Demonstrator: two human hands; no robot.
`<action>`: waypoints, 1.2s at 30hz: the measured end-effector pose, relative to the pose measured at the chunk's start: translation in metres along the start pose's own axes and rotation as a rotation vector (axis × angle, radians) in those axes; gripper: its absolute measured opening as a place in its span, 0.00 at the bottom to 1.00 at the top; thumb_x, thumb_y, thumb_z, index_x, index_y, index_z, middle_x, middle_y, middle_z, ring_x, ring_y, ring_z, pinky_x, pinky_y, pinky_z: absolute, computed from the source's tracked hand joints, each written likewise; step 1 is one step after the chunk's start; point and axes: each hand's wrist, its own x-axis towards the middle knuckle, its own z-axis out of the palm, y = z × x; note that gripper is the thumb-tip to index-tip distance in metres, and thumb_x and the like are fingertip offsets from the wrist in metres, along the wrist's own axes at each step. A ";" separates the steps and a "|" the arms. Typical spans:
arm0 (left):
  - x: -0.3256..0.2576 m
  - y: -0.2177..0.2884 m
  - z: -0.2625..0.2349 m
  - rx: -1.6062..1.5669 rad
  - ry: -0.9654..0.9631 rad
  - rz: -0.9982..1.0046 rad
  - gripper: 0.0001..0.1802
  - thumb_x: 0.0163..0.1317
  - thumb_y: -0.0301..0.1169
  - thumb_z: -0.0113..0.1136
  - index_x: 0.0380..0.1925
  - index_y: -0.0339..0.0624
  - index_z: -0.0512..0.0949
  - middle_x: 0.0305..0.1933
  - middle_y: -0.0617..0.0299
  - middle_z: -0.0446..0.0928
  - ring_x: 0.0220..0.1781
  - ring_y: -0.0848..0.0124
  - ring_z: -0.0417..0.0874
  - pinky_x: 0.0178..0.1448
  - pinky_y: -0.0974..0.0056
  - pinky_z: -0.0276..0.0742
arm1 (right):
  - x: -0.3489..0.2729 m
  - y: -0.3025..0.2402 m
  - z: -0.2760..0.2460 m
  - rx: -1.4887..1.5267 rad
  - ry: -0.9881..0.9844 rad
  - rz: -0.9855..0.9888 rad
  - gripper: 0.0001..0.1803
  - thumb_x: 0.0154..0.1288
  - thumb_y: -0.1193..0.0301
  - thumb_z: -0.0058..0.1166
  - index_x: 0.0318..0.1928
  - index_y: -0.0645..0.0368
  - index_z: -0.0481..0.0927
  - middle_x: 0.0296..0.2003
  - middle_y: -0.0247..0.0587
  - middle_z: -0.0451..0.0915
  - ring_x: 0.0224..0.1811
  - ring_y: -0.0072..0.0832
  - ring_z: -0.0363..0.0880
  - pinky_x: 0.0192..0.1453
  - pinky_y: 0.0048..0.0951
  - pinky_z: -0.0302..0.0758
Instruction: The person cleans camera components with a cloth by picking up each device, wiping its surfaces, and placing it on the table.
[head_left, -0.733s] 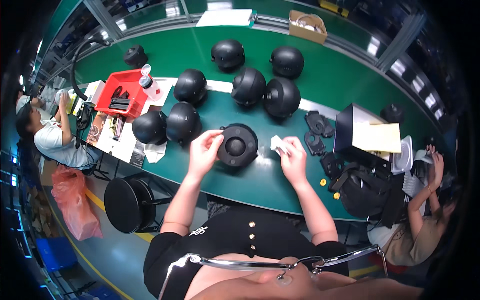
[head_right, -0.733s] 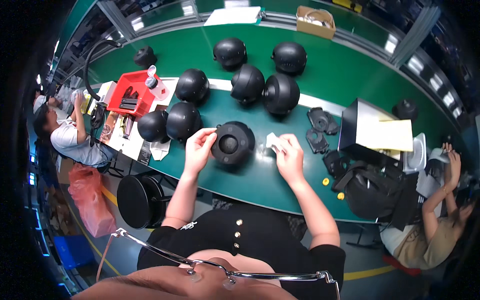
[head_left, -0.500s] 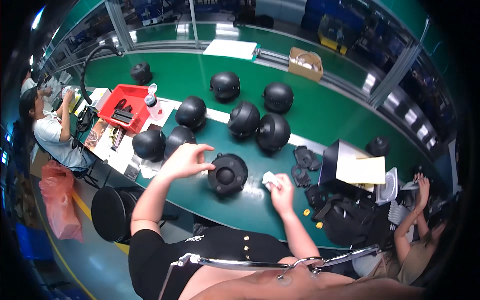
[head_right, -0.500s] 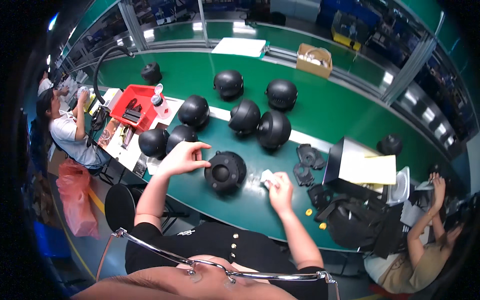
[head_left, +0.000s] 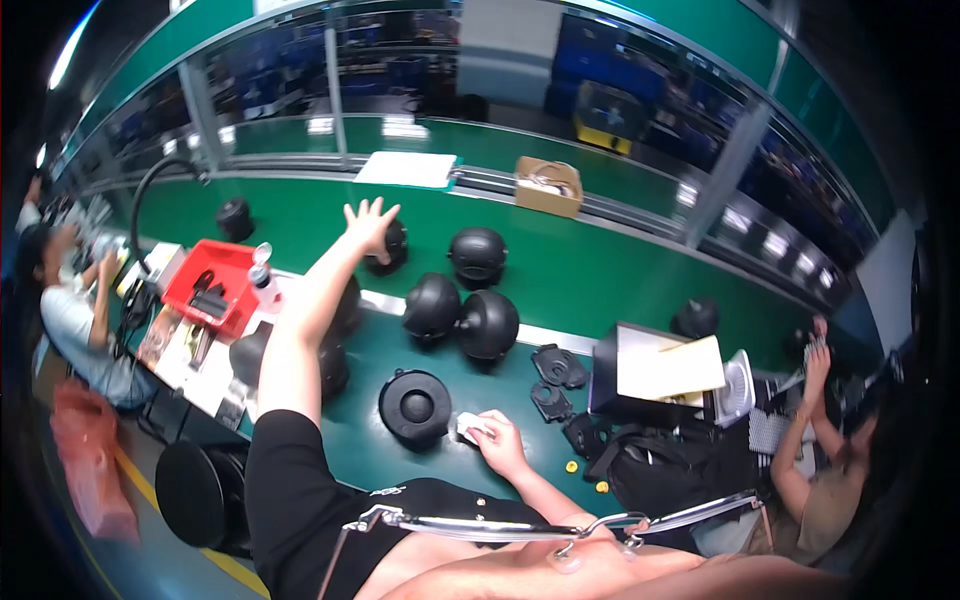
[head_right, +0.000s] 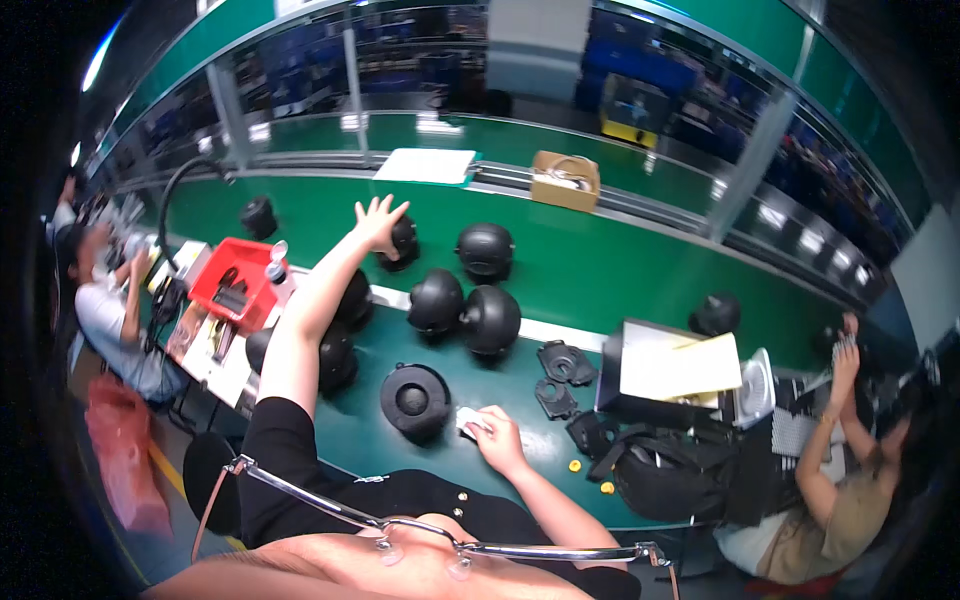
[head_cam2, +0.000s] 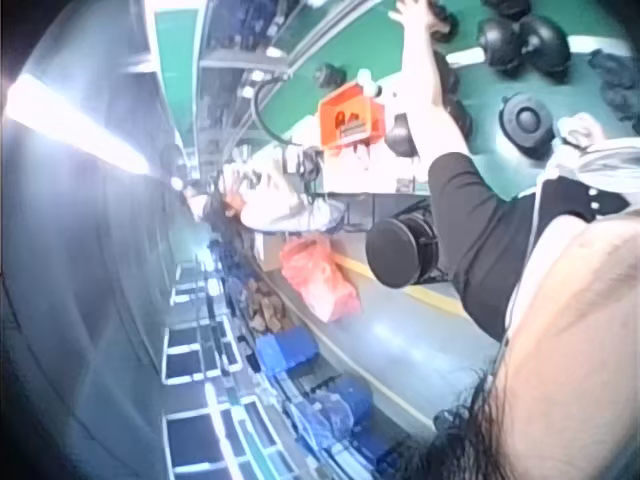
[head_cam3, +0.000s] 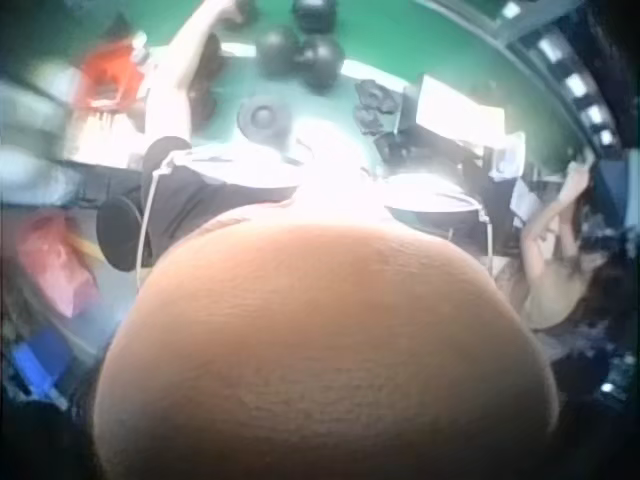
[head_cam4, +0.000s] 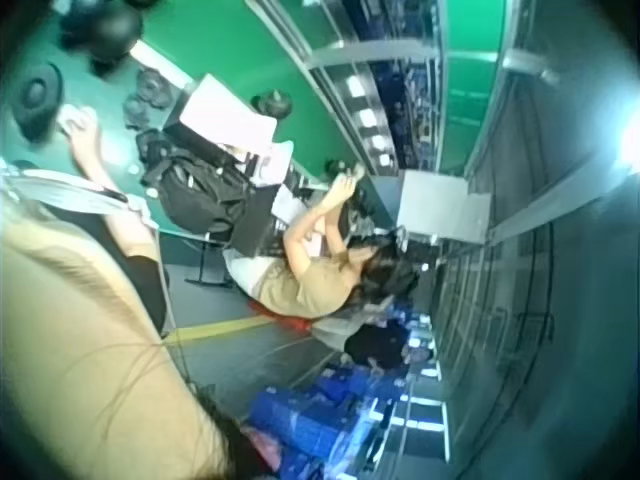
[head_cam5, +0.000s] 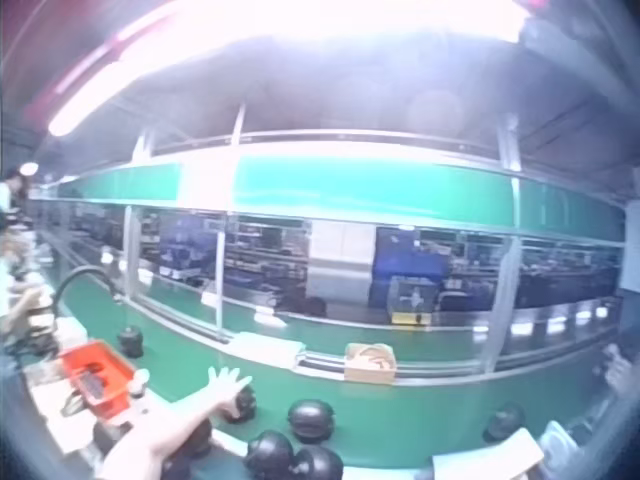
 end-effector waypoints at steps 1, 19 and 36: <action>0.014 -0.008 0.015 -0.150 -0.047 0.012 0.71 0.24 0.44 0.84 0.75 0.62 0.54 0.78 0.45 0.51 0.77 0.46 0.55 0.74 0.40 0.60 | -0.004 0.004 -0.002 -0.006 0.055 0.017 0.09 0.61 0.76 0.61 0.43 0.65 0.85 0.39 0.41 0.80 0.41 0.30 0.81 0.46 0.28 0.76; -0.077 0.153 -0.158 -0.719 0.470 0.752 0.52 0.32 0.42 0.79 0.63 0.46 0.68 0.60 0.48 0.74 0.63 0.49 0.74 0.67 0.51 0.70 | 0.001 0.020 0.007 0.149 -0.046 0.058 0.08 0.65 0.76 0.61 0.42 0.67 0.83 0.43 0.38 0.77 0.45 0.25 0.81 0.47 0.26 0.79; -0.191 0.233 -0.082 -0.275 -0.073 0.766 0.55 0.43 0.65 0.71 0.55 0.24 0.67 0.44 0.40 0.76 0.40 0.47 0.85 0.40 0.52 0.83 | -0.015 -0.008 0.017 -0.165 -0.085 -0.274 0.16 0.54 0.81 0.51 0.44 0.63 0.83 0.43 0.49 0.80 0.46 0.49 0.80 0.50 0.41 0.77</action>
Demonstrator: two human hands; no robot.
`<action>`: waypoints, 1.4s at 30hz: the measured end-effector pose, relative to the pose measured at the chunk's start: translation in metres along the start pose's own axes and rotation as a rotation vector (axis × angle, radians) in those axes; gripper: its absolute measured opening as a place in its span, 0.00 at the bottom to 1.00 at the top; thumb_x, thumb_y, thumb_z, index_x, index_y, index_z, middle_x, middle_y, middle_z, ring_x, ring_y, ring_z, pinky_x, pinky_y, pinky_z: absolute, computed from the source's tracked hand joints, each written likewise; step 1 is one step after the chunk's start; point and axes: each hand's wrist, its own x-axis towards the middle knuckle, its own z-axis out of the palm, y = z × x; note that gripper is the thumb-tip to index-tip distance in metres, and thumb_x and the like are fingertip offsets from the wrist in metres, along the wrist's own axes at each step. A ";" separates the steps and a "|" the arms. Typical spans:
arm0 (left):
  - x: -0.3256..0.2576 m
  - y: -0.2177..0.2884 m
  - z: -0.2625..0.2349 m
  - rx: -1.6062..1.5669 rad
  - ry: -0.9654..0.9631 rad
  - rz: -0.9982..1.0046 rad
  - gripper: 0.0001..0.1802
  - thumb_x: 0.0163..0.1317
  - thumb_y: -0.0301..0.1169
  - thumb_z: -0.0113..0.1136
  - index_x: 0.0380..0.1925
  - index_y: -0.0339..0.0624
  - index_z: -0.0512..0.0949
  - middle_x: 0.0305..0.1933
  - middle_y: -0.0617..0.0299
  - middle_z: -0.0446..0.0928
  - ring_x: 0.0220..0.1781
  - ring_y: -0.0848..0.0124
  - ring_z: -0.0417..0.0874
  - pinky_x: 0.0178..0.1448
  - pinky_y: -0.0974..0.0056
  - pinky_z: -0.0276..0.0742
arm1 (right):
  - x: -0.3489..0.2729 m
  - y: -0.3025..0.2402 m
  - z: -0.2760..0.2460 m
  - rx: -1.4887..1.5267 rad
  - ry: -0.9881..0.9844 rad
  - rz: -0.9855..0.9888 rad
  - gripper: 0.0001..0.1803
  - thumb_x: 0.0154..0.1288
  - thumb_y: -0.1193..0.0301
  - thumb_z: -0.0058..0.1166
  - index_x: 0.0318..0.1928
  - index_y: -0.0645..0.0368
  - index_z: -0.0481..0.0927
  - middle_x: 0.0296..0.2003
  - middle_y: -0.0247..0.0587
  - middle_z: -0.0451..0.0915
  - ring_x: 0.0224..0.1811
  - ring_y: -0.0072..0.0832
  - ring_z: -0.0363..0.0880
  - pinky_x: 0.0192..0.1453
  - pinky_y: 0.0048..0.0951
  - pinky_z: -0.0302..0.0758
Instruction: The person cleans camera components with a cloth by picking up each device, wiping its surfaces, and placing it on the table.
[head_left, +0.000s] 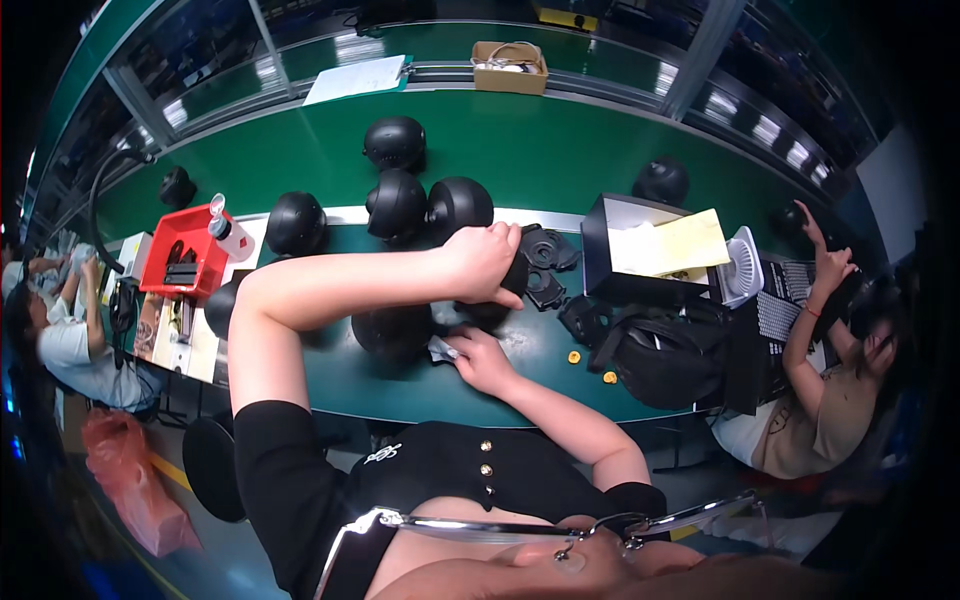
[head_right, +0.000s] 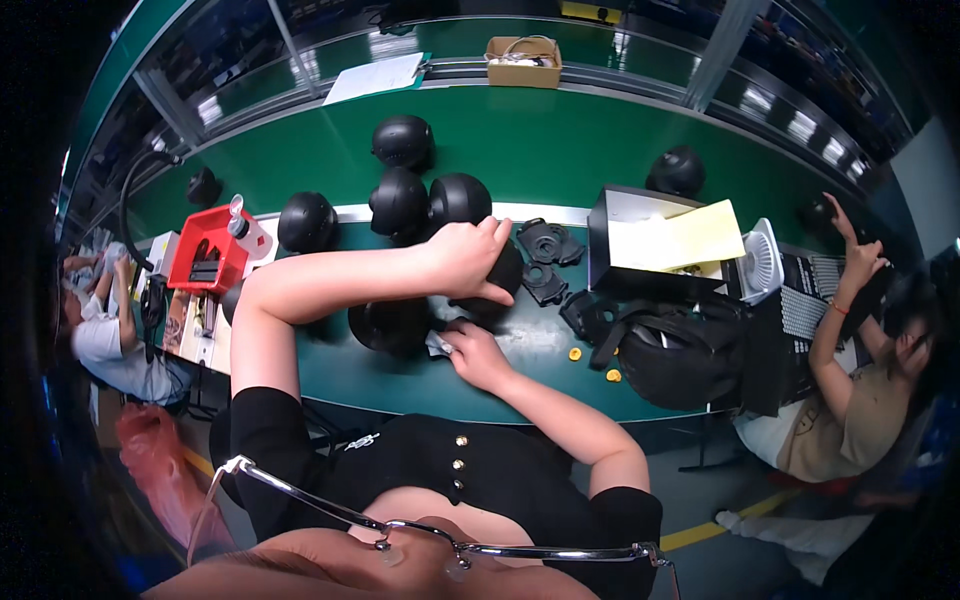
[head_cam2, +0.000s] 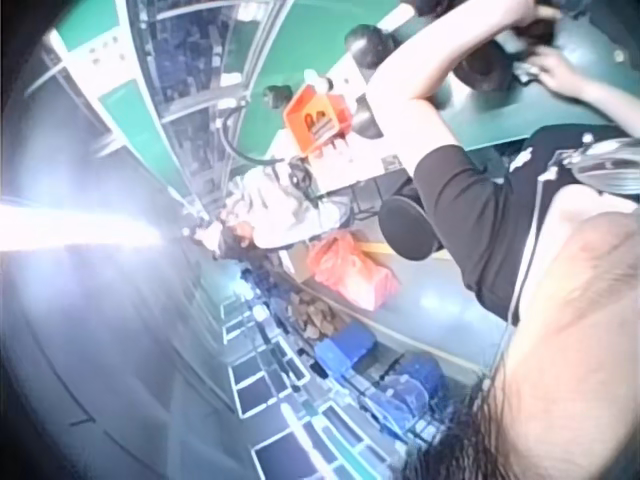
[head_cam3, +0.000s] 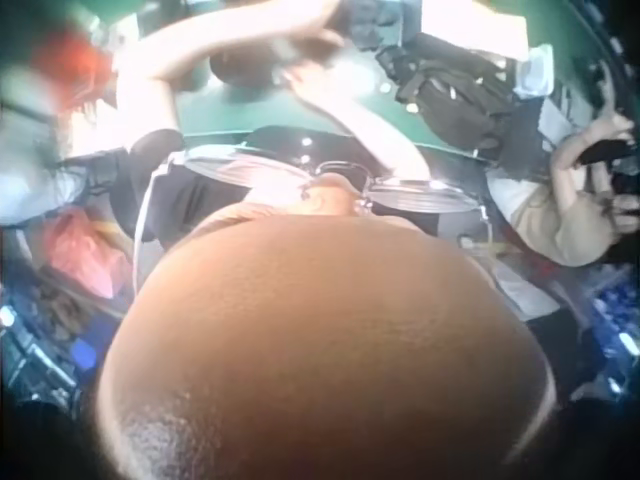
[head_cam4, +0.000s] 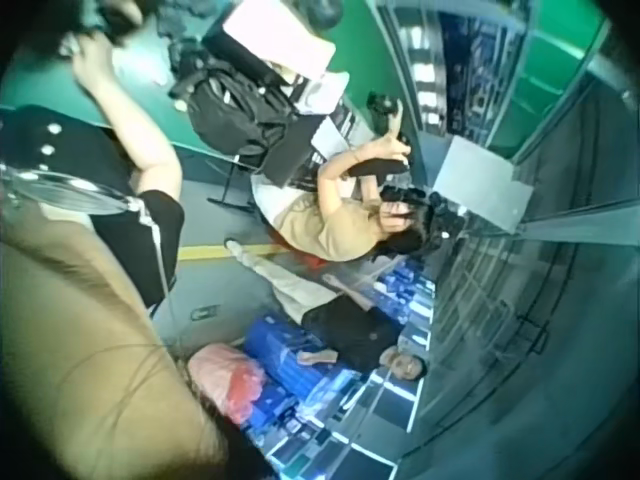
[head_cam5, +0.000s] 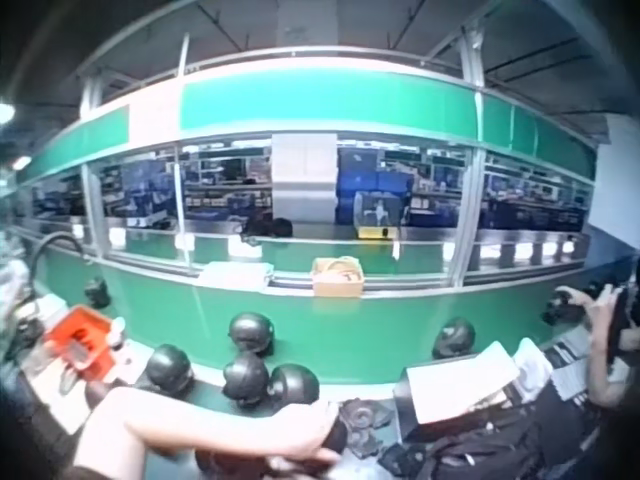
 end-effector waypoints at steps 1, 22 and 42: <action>-0.003 -0.003 -0.010 -0.003 0.005 0.006 0.59 0.46 0.69 0.65 0.61 0.24 0.64 0.46 0.38 0.76 0.41 0.46 0.85 0.42 0.51 0.83 | 0.000 -0.002 0.001 0.009 -0.014 -0.007 0.16 0.54 0.81 0.51 0.44 0.63 0.83 0.43 0.49 0.80 0.46 0.49 0.80 0.50 0.41 0.77; -0.021 -0.319 -0.024 0.022 -0.042 -0.438 0.55 0.22 0.43 0.84 0.60 0.49 0.73 0.61 0.52 0.71 0.60 0.50 0.77 0.63 0.52 0.77 | 0.005 0.011 0.009 0.230 -0.013 0.054 0.10 0.56 0.79 0.64 0.41 0.63 0.85 0.36 0.44 0.81 0.37 0.36 0.80 0.42 0.31 0.75; -0.077 -0.283 -0.032 -0.667 -0.206 -0.348 0.57 0.51 0.47 0.76 0.76 0.48 0.53 0.73 0.45 0.62 0.73 0.54 0.65 0.74 0.56 0.62 | 0.007 0.006 0.009 0.239 0.009 0.114 0.09 0.57 0.80 0.61 0.40 0.64 0.84 0.35 0.47 0.81 0.37 0.39 0.81 0.43 0.33 0.77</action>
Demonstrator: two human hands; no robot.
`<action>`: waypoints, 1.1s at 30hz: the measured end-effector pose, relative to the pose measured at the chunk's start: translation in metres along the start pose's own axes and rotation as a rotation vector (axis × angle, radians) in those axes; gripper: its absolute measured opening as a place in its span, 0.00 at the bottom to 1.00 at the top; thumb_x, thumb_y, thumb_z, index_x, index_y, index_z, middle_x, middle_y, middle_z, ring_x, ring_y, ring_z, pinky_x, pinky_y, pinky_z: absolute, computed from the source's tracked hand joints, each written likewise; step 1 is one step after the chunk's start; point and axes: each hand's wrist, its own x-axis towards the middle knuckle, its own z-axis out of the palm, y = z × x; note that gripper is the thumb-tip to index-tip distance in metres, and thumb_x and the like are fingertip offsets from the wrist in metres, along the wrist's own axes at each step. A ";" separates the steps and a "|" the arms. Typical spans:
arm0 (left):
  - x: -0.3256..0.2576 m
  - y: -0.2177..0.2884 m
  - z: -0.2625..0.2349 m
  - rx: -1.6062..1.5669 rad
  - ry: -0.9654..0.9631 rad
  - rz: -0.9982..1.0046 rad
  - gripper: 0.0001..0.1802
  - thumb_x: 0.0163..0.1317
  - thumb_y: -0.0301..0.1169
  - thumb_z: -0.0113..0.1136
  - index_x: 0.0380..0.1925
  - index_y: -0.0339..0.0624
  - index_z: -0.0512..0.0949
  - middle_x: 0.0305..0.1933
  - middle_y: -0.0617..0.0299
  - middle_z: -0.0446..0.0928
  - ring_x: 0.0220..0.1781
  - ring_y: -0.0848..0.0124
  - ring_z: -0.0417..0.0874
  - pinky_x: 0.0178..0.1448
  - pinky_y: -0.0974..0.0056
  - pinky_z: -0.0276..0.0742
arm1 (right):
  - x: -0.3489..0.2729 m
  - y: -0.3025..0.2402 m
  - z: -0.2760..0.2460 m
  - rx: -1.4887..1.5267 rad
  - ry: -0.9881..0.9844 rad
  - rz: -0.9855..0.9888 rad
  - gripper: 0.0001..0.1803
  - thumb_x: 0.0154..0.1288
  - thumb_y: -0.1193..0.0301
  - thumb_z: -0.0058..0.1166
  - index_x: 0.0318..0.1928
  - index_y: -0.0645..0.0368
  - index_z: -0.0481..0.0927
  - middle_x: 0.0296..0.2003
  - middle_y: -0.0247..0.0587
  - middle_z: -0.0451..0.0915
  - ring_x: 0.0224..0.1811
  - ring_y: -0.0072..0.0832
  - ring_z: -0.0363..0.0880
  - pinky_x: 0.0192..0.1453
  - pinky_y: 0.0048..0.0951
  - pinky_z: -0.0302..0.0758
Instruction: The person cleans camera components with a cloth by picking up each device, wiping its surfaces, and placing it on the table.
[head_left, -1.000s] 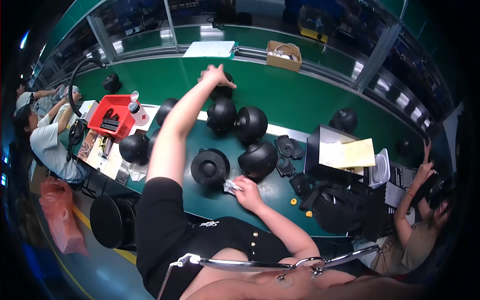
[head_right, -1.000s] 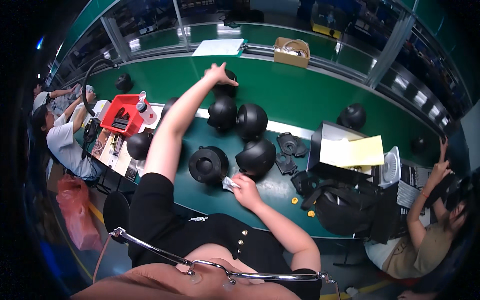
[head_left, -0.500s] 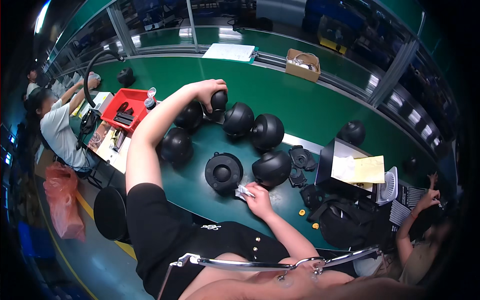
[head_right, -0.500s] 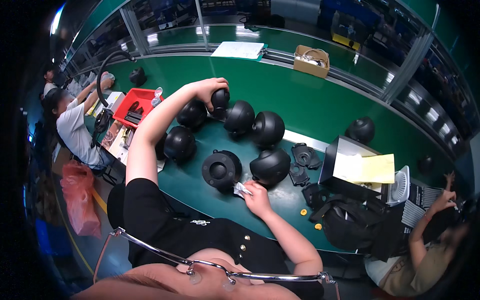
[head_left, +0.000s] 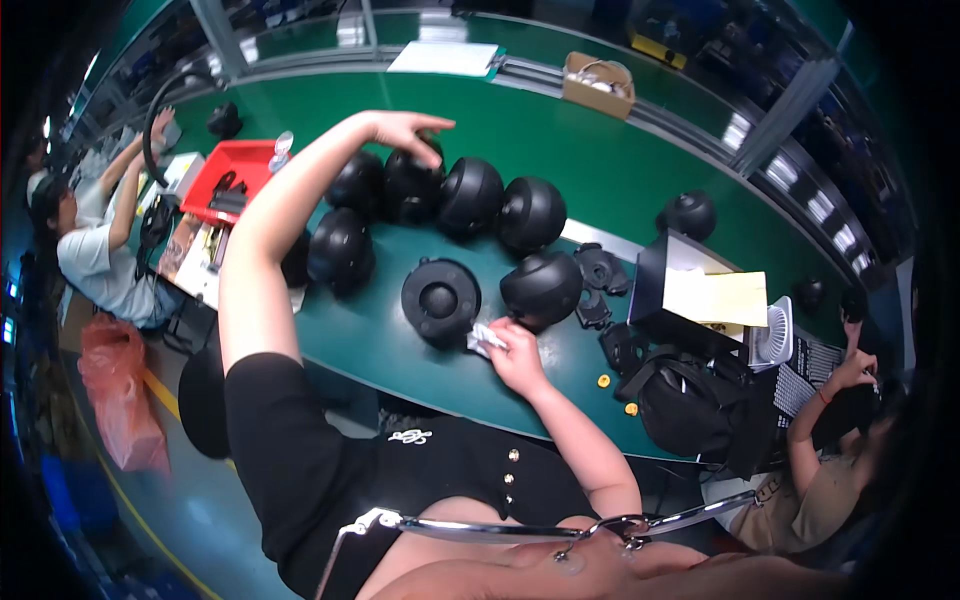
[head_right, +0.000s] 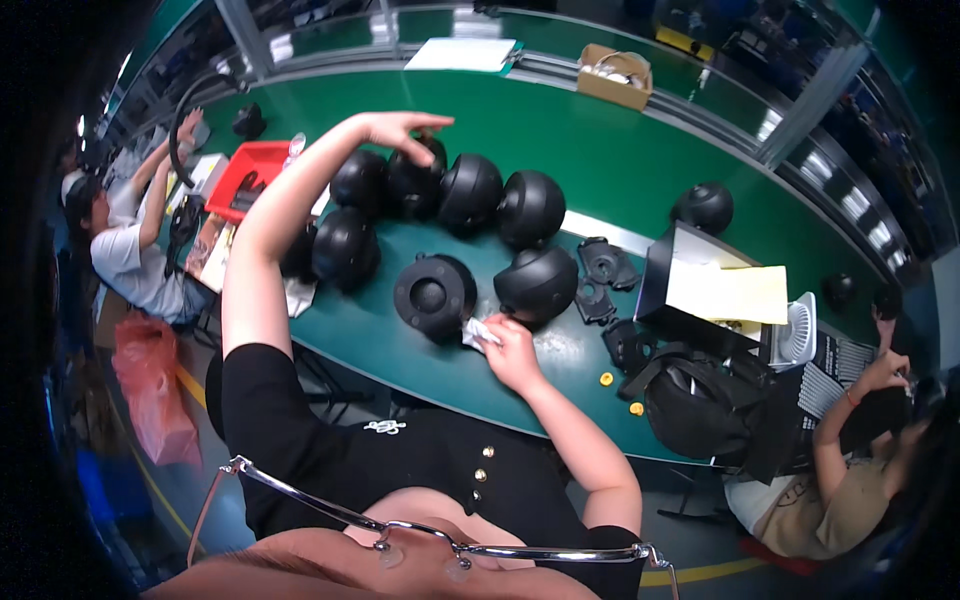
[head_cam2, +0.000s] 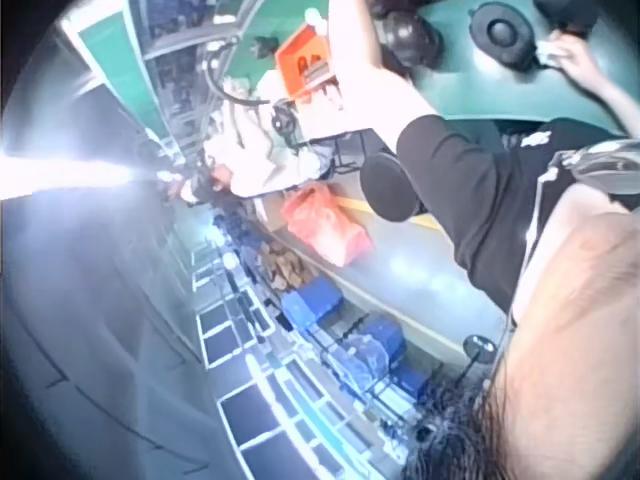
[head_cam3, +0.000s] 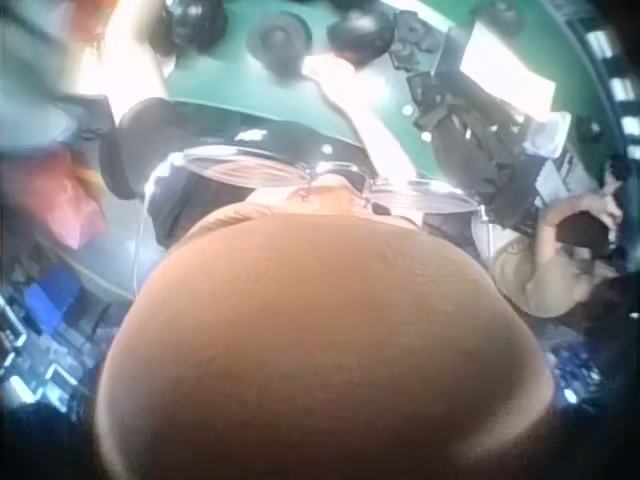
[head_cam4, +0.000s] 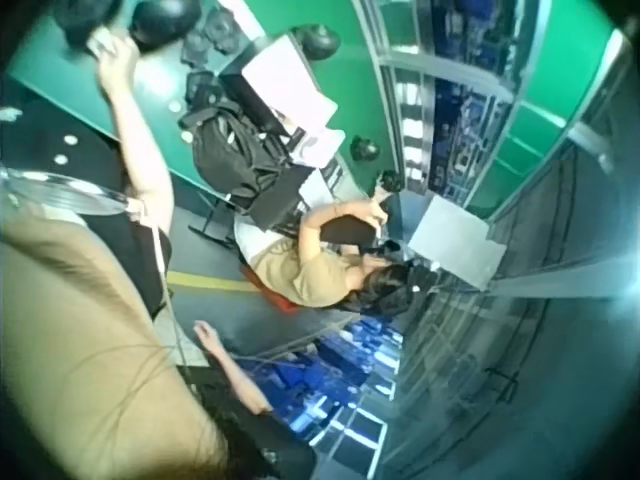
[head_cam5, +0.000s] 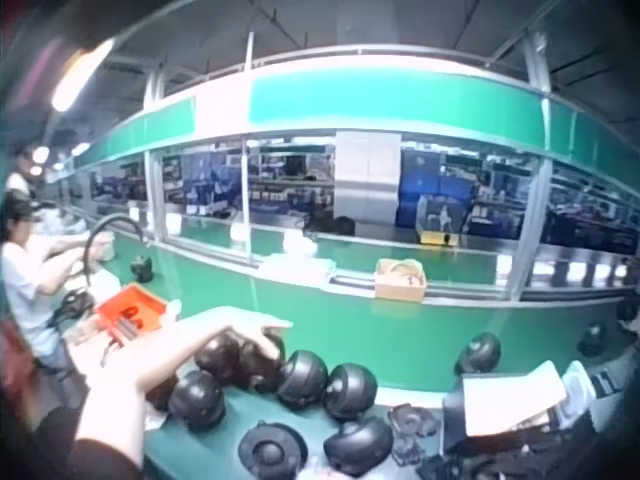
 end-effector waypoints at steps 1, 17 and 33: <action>-0.002 0.004 0.005 0.126 0.089 -0.005 0.55 0.53 0.50 0.73 0.76 0.47 0.53 0.73 0.45 0.61 0.73 0.53 0.65 0.74 0.56 0.63 | -0.001 0.001 -0.002 -0.038 -0.008 -0.015 0.09 0.57 0.80 0.61 0.40 0.64 0.84 0.35 0.47 0.81 0.37 0.39 0.81 0.43 0.33 0.77; -0.090 0.054 0.060 0.672 0.728 0.177 0.32 0.63 0.45 0.63 0.65 0.47 0.70 0.66 0.46 0.70 0.65 0.53 0.73 0.67 0.53 0.70 | 0.000 -0.010 -0.003 -0.055 -0.007 0.003 0.09 0.57 0.80 0.62 0.40 0.65 0.84 0.35 0.44 0.80 0.35 0.35 0.80 0.40 0.30 0.75; -0.048 0.032 0.057 0.675 0.448 -0.188 0.70 0.33 0.41 0.83 0.76 0.56 0.48 0.78 0.42 0.45 0.79 0.46 0.50 0.78 0.41 0.50 | -0.003 -0.003 -0.003 -0.048 0.006 0.017 0.10 0.57 0.79 0.63 0.41 0.63 0.85 0.35 0.43 0.81 0.37 0.33 0.81 0.42 0.30 0.76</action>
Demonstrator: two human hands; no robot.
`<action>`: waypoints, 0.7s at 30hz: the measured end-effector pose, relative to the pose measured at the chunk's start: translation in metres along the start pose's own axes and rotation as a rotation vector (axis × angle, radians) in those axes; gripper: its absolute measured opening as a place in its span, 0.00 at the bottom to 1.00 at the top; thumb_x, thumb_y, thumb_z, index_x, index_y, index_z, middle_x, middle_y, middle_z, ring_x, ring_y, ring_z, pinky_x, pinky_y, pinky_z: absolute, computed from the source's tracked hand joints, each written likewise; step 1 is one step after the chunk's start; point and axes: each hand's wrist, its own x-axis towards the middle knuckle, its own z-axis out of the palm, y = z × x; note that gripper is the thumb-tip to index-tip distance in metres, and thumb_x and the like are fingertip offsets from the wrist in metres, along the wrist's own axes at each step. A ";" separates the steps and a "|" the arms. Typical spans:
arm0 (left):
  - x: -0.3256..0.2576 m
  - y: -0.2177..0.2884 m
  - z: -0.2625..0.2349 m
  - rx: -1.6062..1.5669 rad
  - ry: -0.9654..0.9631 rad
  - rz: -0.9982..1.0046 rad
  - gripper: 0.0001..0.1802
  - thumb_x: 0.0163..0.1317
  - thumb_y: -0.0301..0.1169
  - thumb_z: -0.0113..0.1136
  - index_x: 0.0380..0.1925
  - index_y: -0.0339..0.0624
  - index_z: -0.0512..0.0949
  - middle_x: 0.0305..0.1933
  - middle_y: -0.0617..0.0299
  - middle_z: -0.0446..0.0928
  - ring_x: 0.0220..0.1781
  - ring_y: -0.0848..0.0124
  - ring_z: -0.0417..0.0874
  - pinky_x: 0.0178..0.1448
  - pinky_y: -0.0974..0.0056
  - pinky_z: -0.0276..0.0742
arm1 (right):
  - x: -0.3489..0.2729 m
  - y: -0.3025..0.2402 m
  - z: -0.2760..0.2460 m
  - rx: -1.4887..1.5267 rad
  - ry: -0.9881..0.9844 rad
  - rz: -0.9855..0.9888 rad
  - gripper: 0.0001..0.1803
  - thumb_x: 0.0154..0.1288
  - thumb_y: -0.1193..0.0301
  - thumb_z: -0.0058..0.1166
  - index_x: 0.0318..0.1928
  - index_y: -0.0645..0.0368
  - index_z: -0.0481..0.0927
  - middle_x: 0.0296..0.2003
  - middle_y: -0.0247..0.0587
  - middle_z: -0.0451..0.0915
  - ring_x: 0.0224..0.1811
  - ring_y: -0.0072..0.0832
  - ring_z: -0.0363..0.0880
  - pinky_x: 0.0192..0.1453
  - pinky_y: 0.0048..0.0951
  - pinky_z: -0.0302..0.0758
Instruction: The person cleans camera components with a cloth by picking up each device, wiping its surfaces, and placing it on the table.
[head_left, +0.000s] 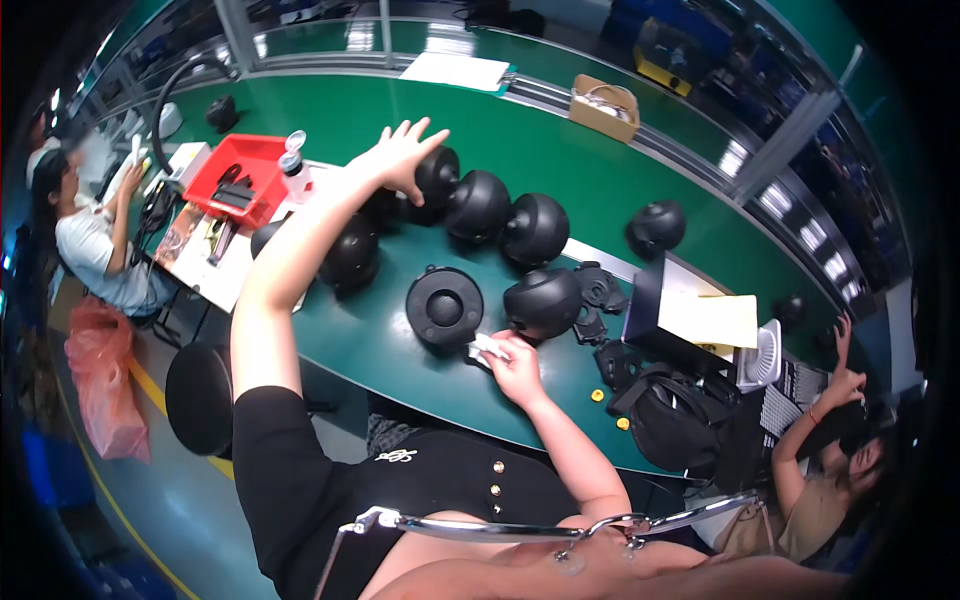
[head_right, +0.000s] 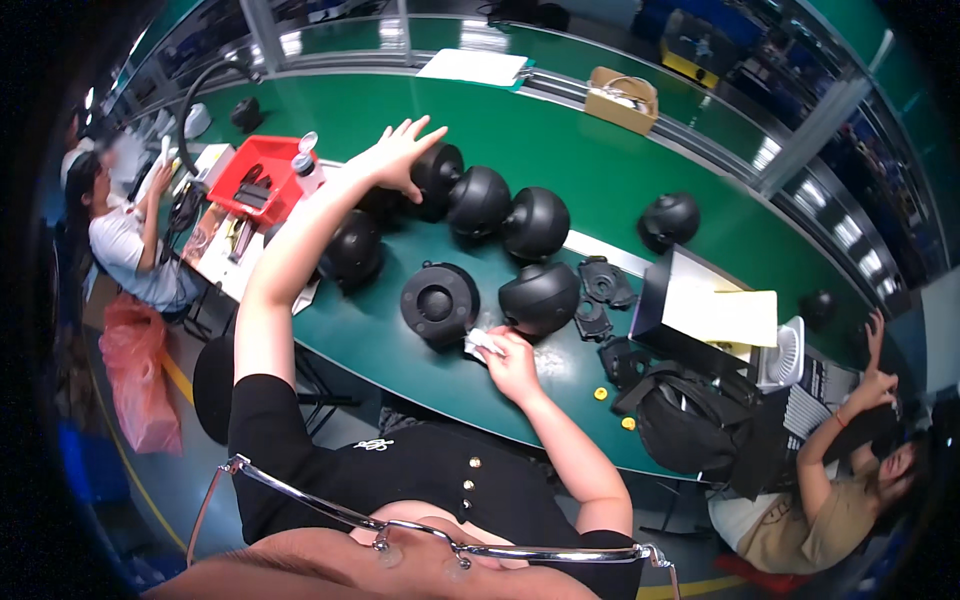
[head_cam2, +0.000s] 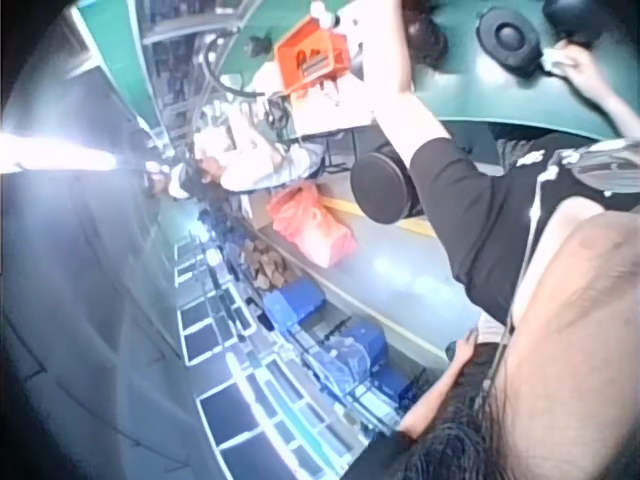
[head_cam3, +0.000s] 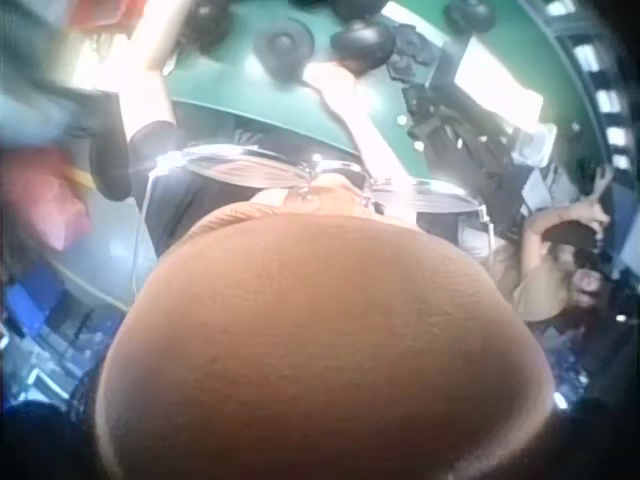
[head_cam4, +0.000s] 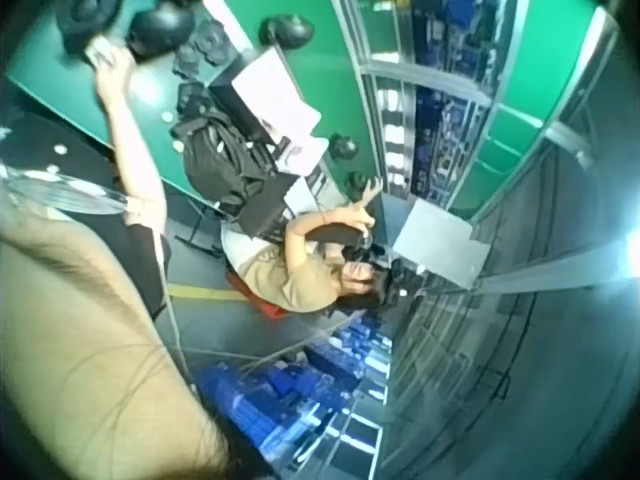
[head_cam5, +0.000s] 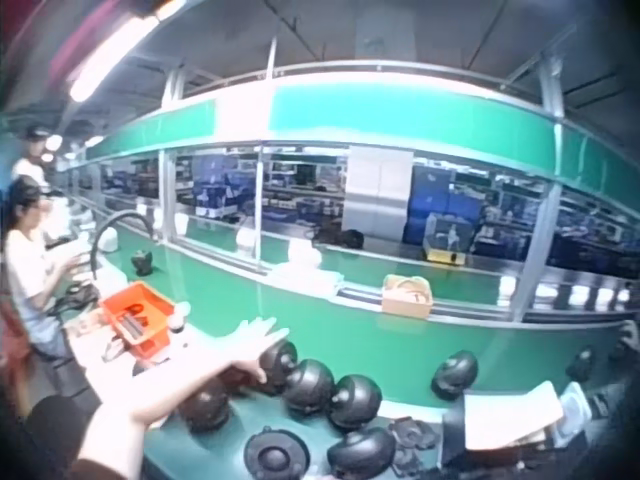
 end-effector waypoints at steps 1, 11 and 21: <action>0.020 -0.011 0.007 0.004 -0.084 -0.012 0.74 0.29 0.42 0.85 0.77 0.58 0.45 0.79 0.42 0.42 0.80 0.46 0.48 0.79 0.39 0.47 | 0.000 0.001 0.001 -0.013 0.006 -0.007 0.10 0.57 0.79 0.63 0.41 0.63 0.85 0.35 0.43 0.81 0.37 0.33 0.81 0.42 0.30 0.76; 0.018 -0.028 -0.005 -0.272 -0.261 0.225 0.57 0.22 0.41 0.84 0.61 0.41 0.68 0.58 0.45 0.74 0.62 0.51 0.76 0.67 0.55 0.71 | -0.004 0.013 0.004 0.042 -0.006 0.003 0.10 0.60 0.77 0.63 0.42 0.63 0.85 0.39 0.42 0.80 0.40 0.33 0.81 0.46 0.30 0.77; -0.081 0.053 -0.026 -0.360 0.219 0.272 0.47 0.49 0.35 0.74 0.70 0.48 0.63 0.71 0.48 0.64 0.71 0.50 0.67 0.73 0.53 0.65 | -0.014 -0.024 -0.019 0.060 -0.059 0.025 0.10 0.59 0.79 0.63 0.42 0.63 0.85 0.40 0.40 0.79 0.42 0.31 0.81 0.45 0.29 0.77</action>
